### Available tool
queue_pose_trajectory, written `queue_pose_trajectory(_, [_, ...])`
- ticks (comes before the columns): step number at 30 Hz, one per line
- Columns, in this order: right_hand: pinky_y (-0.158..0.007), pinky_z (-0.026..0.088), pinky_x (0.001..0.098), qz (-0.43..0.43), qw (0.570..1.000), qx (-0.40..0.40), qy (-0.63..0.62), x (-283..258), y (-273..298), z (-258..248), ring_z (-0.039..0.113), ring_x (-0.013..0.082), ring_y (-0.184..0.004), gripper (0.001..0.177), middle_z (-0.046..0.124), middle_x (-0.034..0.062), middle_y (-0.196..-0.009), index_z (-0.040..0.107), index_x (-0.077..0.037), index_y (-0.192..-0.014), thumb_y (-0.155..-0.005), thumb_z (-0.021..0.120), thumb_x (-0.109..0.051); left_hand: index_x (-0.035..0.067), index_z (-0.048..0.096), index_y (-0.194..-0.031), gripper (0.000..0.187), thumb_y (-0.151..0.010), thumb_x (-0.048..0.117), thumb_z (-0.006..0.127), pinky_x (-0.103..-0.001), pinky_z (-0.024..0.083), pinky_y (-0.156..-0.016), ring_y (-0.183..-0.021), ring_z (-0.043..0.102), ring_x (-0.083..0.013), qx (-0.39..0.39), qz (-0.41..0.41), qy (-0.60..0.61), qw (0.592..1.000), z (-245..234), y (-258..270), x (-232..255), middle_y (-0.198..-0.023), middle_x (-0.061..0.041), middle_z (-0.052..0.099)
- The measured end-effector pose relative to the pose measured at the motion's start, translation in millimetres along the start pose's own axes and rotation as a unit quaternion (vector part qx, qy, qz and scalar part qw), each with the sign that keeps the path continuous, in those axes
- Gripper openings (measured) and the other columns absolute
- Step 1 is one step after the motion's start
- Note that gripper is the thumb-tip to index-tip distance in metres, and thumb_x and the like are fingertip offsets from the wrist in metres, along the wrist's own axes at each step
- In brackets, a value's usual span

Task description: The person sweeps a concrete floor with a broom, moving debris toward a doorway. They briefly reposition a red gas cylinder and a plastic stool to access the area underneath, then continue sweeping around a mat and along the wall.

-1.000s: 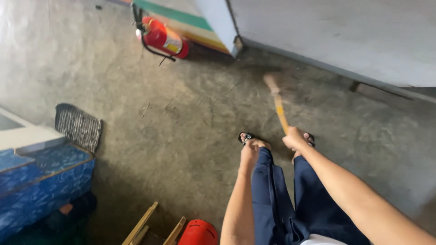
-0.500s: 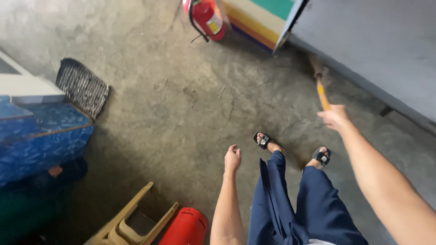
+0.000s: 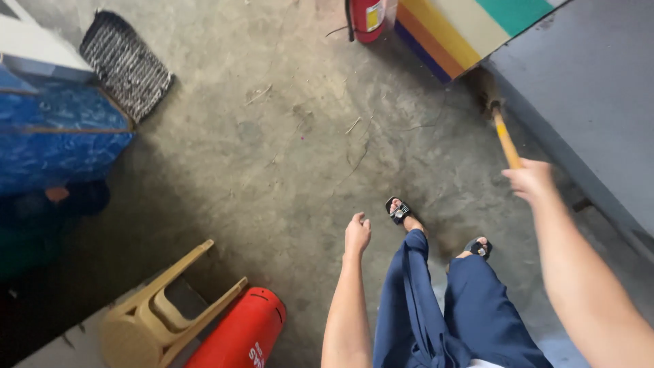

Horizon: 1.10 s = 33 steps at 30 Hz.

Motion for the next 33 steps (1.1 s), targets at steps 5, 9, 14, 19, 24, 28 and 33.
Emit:
queue_pose_trajectory(5, [-0.037, 0.032, 0.0332, 0.007, 0.993, -0.062, 0.098, -57, 67, 121, 0.045, 0.0143, -0.042, 0.017, 0.051, 0.0042, -0.059, 0.062, -0.006, -0.103, -0.088, 0.070, -0.002, 0.005, 0.060, -0.136, 0.046, -0.094, 0.025, 0.060, -0.042, 0.054, -0.097, -0.111, 0.071, -0.0353, -0.009, -0.006, 0.046, 0.999, -11, 1, 13, -0.116, -0.022, 0.073])
queue_pose_trajectory(9, [-0.033, 0.025, 0.0299, -0.018, 0.980, -0.191, 0.046, -56, 132, 92, 0.036, 0.0107, -0.037, 0.018, 0.042, 0.0012, -0.054, 0.064, -0.007, -0.111, -0.093, 0.064, -0.010, 0.004, 0.062, -0.133, 0.045, -0.094, 0.025, 0.059, -0.042, 0.052, -0.099, -0.114, 0.068, -0.0362, 0.004, 0.021, 0.057, 0.998, -4, -4, -5, -0.120, -0.022, 0.072])
queue_pose_trajectory(14, [-0.038, 0.021, 0.0251, 0.082, 0.989, -0.110, -0.062, 12, 147, 45, 0.030, 0.0050, -0.047, 0.020, 0.040, -0.0027, -0.066, 0.061, -0.010, -0.118, -0.098, 0.061, -0.011, 0.002, 0.062, -0.133, 0.047, -0.093, 0.026, 0.060, -0.041, 0.051, -0.101, -0.118, 0.067, -0.0350, 0.019, -0.009, 0.071, 0.997, 4, -8, -48, -0.125, -0.023, 0.070])
queue_pose_trajectory(19, [-0.043, 0.034, 0.0306, 0.134, 0.952, -0.126, -0.246, 100, 40, 144, 0.041, 0.0122, -0.050, 0.018, 0.042, -0.0002, -0.065, 0.045, -0.008, -0.098, -0.095, 0.062, 0.000, 0.003, 0.061, -0.135, 0.048, -0.093, 0.027, 0.060, -0.040, 0.051, -0.102, -0.118, 0.068, -0.0337, 0.030, -0.066, 0.130, 0.989, -4, 2, -62, -0.125, -0.022, 0.069])
queue_pose_trajectory(24, [-0.041, 0.036, 0.0316, 0.149, 0.902, -0.316, -0.252, 17, 42, 298, 0.043, 0.0157, -0.048, 0.016, 0.044, 0.0009, -0.063, 0.047, -0.009, -0.086, -0.098, 0.058, -0.010, 0.005, 0.061, -0.135, 0.048, -0.093, 0.027, 0.059, -0.040, 0.051, -0.101, -0.117, 0.068, -0.0340, 0.050, -0.086, 0.157, 0.983, -24, 33, -50, -0.124, -0.022, 0.070])
queue_pose_trajectory(28, [-0.037, 0.029, 0.0253, 0.231, 0.832, -0.424, -0.274, -37, 66, 305, 0.035, 0.0089, -0.043, 0.026, 0.040, -0.0024, -0.060, 0.045, -0.011, -0.082, -0.103, 0.059, -0.018, 0.004, 0.061, -0.135, 0.048, -0.093, 0.027, 0.060, -0.041, 0.051, -0.102, -0.117, 0.068, -0.0355, 0.074, -0.067, 0.160, 0.982, -12, 40, -80, -0.123, -0.023, 0.070])
queue_pose_trajectory(33, [-0.034, 0.021, 0.0200, 0.098, 0.911, -0.359, -0.177, -86, 150, 202, 0.028, 0.0024, -0.042, 0.013, 0.039, -0.0055, -0.062, 0.049, -0.015, -0.091, -0.100, 0.057, -0.015, 0.006, 0.058, -0.137, 0.051, -0.091, 0.028, 0.062, -0.042, 0.051, -0.102, -0.118, 0.066, -0.0356, 0.038, -0.114, 0.151, 0.981, 0, 52, -95, -0.125, -0.023, 0.069])
Point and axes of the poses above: each hand's wrist, its own y-axis away from the middle knuckle, its own z-axis out of the palm, x = y × z, the point moved 3 cm from there along -y, towards the middle knuckle
